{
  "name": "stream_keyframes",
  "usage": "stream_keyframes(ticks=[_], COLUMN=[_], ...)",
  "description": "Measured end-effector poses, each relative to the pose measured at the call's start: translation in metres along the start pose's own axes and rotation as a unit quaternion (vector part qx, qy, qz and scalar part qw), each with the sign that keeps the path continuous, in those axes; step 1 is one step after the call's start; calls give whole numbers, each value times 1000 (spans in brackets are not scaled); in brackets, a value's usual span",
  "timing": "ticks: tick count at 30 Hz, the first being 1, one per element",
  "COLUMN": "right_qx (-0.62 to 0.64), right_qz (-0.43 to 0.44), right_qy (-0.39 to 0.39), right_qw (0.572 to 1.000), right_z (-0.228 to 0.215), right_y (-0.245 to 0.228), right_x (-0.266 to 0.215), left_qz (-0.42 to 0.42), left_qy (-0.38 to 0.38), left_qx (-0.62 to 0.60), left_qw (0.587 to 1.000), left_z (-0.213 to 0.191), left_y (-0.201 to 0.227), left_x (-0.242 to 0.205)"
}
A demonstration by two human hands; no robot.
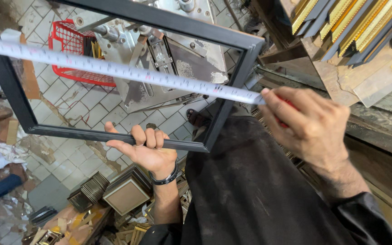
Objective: The person assembles gold picture frames by cutting and joining frame pieces using a mitering machine. They measure the assembled frames with a tape measure and stack the finished frames on a workbench.
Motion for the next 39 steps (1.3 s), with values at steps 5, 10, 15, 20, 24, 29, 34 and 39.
stream_keyframes(ticks=[5, 10, 15, 20, 24, 29, 34, 39], right_qx=[-88, -107, -126, -143, -155, -155, -146, -54], right_qz=[-24, -23, -30, -25, -24, -21, -17, 45], right_qy=[30, 25, 24, 24, 27, 26, 23, 24], right_qw=[995, 994, 991, 989, 987, 987, 989, 997], right_z=[-30, -50, -62, -71, -72, -74, -72, -61], right_y=[6, -4, -20, -32, -33, -36, -32, -10], right_x=[11, 26, 41, 47, 46, 50, 51, 15], left_qz=[-15, -6, -16, -18, -23, -21, -25, -9], left_qy=[-93, -95, -107, -128, -131, -127, -140, -132], left_qx=[-113, -114, -188, -218, -237, -230, -239, -231], left_qw=[989, 989, 976, 967, 962, 965, 960, 964], left_z=[5, -7, -12, -10, -8, -9, -4, 17], left_y=[-9, -14, -17, -20, -21, -23, -23, -26], left_x=[0, 3, 2, 3, 4, 4, 4, -2])
Point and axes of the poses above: each hand's wrist, its own x-axis towards the middle knuckle, its own z-axis out of the palm, y = z × x, the point moved 9 cm from there along x, towards the middle knuckle, and after that the axes turned 14 degrees about x, right-handed, at the moved point
